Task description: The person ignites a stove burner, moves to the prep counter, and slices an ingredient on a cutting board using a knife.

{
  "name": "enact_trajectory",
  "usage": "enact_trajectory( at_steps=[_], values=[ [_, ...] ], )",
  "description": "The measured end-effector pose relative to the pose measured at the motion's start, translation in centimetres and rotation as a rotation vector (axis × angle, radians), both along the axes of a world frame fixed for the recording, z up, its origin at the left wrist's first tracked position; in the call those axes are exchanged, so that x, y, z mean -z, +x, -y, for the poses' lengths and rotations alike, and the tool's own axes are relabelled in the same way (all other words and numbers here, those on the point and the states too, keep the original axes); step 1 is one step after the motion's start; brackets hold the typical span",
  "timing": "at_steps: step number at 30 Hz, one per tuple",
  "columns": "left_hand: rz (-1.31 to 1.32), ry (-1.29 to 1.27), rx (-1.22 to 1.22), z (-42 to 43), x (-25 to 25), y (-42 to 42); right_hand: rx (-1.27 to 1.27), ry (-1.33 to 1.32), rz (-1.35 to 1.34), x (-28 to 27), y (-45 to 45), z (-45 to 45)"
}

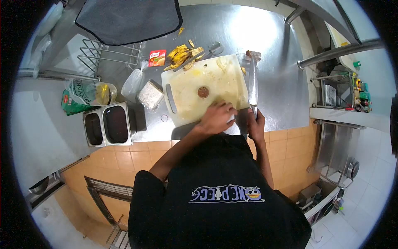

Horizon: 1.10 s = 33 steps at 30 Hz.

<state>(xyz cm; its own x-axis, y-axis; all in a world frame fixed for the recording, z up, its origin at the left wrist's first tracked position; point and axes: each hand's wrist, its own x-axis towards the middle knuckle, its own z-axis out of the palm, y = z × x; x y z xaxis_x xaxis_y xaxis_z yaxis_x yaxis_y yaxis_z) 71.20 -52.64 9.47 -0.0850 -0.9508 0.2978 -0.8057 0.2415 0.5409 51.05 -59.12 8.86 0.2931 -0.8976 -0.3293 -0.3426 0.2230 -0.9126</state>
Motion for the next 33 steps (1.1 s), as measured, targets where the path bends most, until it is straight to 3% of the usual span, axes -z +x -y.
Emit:
enact_trajectory(
  at_steps=[1, 7, 20, 23, 25, 26, 28, 30, 33],
  values=[
    [0.073, 0.023, 0.125, 0.2, 0.1, -0.6, 0.023, 0.013, 0.020, -0.3, 0.1, 0.0],
    [0.305, 0.038, 0.162, 0.8, 1.4, -1.9, 0.062, -0.010, 0.064, -0.4, -0.6, 0.0],
    [0.317, -0.009, 0.174, 1.5, 1.6, -1.4, 0.065, 0.035, 0.064, -0.8, -0.5, -0.3],
    [0.295, -0.083, 0.056, 2.0, 1.5, -0.7, 0.082, -0.041, 0.108, -1.0, -0.5, -0.2],
    [-0.017, -0.052, -0.109, 2.4, -0.1, 1.3, 0.096, -0.113, 0.115, -0.6, -0.7, -0.3],
    [-0.014, -0.052, -0.108, 2.3, -0.4, 2.8, 0.110, -0.194, 0.119, -0.4, -0.7, -0.3],
    [-0.119, 0.103, -0.395, 1.4, -0.7, 6.2, 0.154, -0.106, 0.186, -0.5, -0.7, -0.7],
    [-0.030, 0.090, -0.460, 0.1, -0.8, 8.0, 0.155, -0.003, 0.144, -0.3, -1.0, -0.9],
    [0.082, 0.082, -0.549, -0.7, -0.6, 8.1, 0.121, -0.080, 0.136, 0.5, -0.1, -1.5]
  ],
)
